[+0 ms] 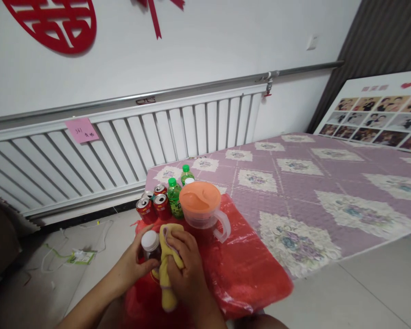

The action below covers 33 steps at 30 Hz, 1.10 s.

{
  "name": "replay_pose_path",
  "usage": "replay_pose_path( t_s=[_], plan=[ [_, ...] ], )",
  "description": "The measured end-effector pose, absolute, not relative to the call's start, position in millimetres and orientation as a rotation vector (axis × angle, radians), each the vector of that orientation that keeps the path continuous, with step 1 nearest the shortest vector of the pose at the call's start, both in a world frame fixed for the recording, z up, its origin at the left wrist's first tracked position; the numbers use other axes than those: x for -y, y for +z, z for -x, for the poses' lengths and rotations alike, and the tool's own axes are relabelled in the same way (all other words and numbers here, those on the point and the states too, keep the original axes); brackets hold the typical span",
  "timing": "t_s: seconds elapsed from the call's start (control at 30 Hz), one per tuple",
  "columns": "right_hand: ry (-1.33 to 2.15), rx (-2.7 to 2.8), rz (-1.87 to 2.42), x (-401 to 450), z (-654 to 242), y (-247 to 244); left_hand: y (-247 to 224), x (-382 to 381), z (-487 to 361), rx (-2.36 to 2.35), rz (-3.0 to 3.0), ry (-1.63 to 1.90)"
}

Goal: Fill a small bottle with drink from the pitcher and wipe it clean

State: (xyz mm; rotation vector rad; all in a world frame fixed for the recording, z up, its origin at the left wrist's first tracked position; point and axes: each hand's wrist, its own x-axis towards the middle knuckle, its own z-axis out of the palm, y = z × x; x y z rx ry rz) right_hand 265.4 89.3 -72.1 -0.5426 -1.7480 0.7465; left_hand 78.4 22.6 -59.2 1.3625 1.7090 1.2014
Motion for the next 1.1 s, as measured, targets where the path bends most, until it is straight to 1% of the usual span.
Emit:
replay_pose_path(
  t_s=[0.2,0.33,0.53,0.73,0.93,1.0,1.1],
  plan=[
    [1.076,1.805,0.663,-101.7,-263.8,-78.0,-60.4,-22.3,-76.6,-1.680,-1.386,1.166],
    [1.108,1.836,0.790,-106.3,-262.1,-86.5,-54.2,-20.9,-81.3,-1.657,-1.449,1.113],
    [0.930,1.839,0.723,-101.8,-264.3,-86.2,-49.5,-21.4,-87.9,-1.621,-1.430,1.150],
    [0.503,1.875,0.615,-91.6,-267.9,-74.7,-52.8,-25.9,-88.6,-1.532,-1.411,1.168],
    [0.197,2.062,0.483,-75.2,-263.2,-25.6,-42.6,-27.0,-92.0,-1.542,-1.443,1.193],
    [0.142,2.189,0.431,-69.9,-257.3,-6.7,-34.1,-25.9,-94.3,-1.615,-1.436,1.153],
    [0.141,2.332,0.491,-69.3,-246.3,14.4,-23.5,-24.2,-96.5,-1.675,-1.453,1.126]
  ],
)
